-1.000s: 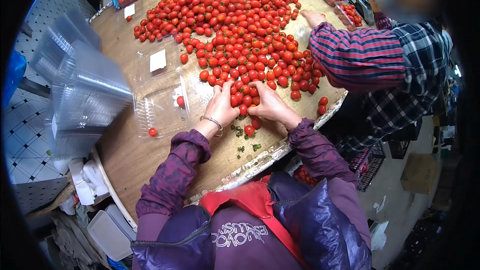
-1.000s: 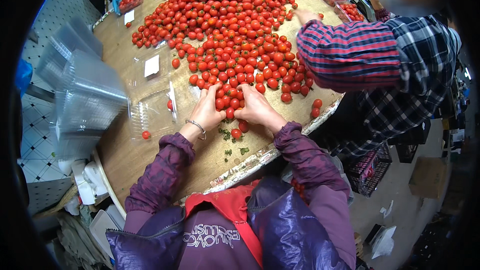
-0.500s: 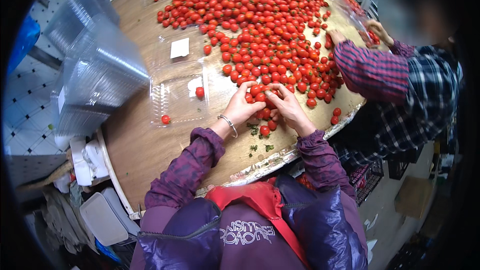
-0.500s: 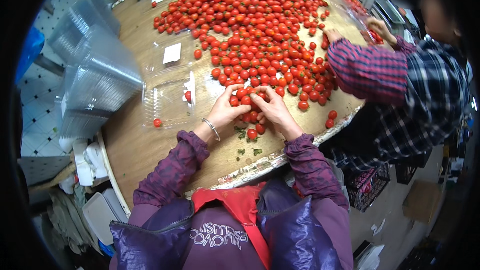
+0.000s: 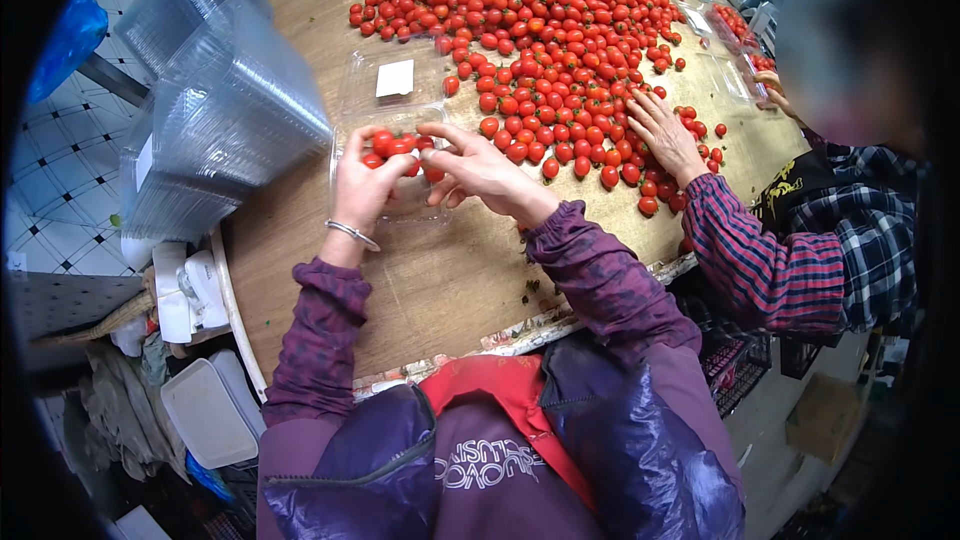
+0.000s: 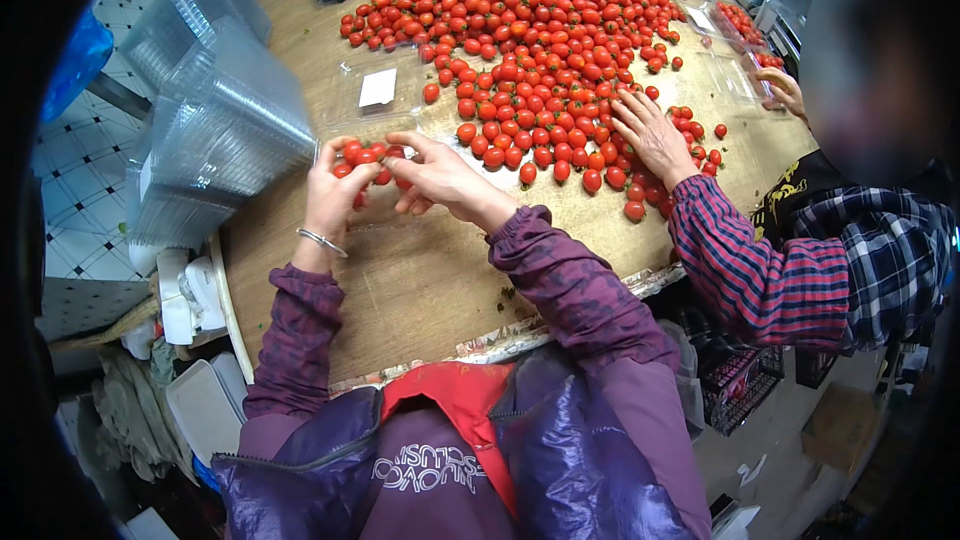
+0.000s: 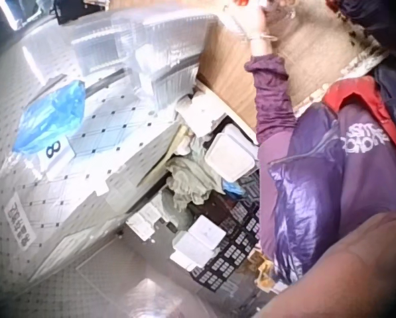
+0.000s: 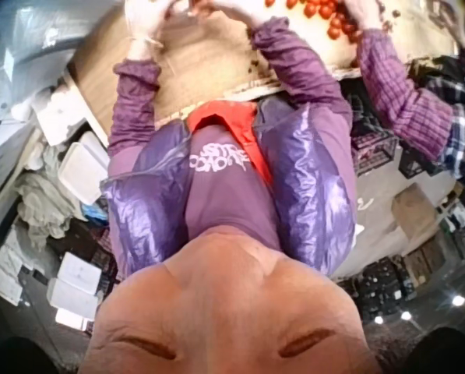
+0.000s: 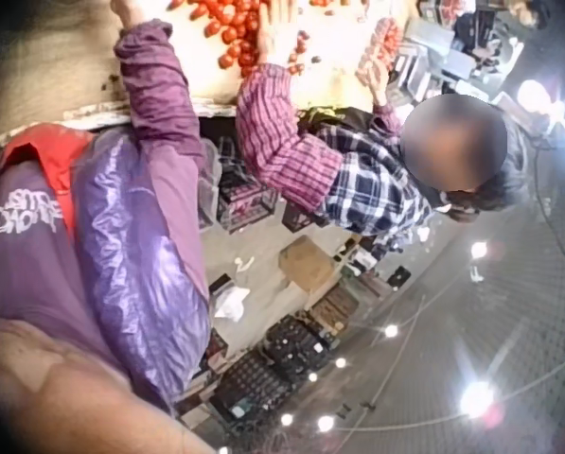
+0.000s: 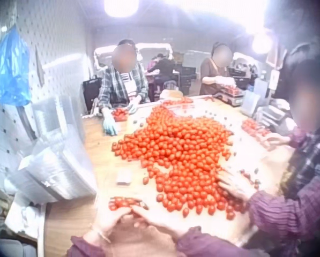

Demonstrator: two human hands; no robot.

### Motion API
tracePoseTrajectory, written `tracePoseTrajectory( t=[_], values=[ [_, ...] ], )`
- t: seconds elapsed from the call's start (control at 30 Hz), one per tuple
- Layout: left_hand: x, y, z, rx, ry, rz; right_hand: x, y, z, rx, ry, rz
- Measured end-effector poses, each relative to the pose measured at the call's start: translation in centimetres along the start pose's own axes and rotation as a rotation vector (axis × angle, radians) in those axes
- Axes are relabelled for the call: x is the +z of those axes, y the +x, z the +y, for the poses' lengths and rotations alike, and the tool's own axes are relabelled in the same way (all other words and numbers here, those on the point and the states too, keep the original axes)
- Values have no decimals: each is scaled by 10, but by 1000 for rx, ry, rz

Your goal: The person sorts cherry tomatoes on a large table and places them into clear plastic containers. They repeatedly pick tomatoes from a pile, arrange them in containers, and set the filled containers aside while continuing the process.

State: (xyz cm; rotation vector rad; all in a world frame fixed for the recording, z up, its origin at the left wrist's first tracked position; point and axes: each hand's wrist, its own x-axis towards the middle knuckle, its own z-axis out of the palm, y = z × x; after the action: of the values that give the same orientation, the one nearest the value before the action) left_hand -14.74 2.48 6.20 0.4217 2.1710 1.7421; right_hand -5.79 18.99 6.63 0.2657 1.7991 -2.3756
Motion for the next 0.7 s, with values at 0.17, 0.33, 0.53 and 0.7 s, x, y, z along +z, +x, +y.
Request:
tracePoseTrajectory(
  t=[0.17, 0.33, 0.53, 0.7],
  values=[
    [-14, -4, -17, 326, 666, 49, -46, -24, 2, -299, -761, 152],
    [38, -41, 4, 517, 916, -76, -85, -112, 17, -69, -1238, 277],
    [119, -61, 2, 579, 870, -483, -76, -145, 58, 32, -1176, 456],
    [141, -38, -25, 619, 829, -537, -78, -136, 64, -53, -1122, 473]
  ],
)
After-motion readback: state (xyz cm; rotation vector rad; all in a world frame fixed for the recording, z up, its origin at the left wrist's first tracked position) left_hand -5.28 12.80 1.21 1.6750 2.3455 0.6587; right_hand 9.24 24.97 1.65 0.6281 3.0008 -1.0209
